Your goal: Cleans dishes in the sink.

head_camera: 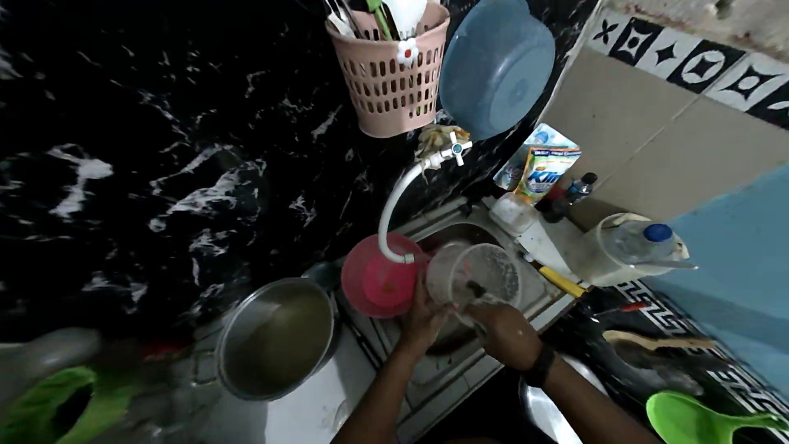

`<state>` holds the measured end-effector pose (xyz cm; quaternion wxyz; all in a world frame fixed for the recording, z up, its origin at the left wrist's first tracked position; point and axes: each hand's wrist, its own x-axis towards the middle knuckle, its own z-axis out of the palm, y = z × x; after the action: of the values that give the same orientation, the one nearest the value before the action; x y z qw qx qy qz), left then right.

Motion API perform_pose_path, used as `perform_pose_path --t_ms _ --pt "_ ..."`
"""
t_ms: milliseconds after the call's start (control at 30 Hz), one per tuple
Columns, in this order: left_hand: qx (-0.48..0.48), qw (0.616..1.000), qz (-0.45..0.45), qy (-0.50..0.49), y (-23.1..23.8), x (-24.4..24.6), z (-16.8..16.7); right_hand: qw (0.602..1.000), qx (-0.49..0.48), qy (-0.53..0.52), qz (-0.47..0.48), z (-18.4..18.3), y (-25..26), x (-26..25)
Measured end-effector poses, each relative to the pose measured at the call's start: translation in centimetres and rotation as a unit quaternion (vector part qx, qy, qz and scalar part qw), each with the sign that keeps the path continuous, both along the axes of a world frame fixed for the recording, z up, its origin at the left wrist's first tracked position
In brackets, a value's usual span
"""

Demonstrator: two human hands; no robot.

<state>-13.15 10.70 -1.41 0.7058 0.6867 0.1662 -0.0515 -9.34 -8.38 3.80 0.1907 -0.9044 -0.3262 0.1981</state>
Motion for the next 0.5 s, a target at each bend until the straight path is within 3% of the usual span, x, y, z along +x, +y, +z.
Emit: perform_pose_path --t_ms 100,167,300,500 --pt "-0.007 0.998 -0.007 0.057 -0.1 0.2 -1.0 0.999 0.017 0.027 0.009 -0.3 0.6 -1.4" --pt "-0.001 0.999 0.008 0.044 0.0 0.6 -1.5 0.998 0.061 0.004 0.004 -1.1 0.7 -2.4" --pt "0.020 0.999 -0.011 0.038 1.3 0.3 -1.1 0.978 0.012 -0.143 0.151 -2.0 -2.7 -0.2" --pt "0.001 0.998 -0.054 0.026 1.6 0.3 1.7 0.957 -0.105 -0.132 0.238 3.9 -4.4 5.9"
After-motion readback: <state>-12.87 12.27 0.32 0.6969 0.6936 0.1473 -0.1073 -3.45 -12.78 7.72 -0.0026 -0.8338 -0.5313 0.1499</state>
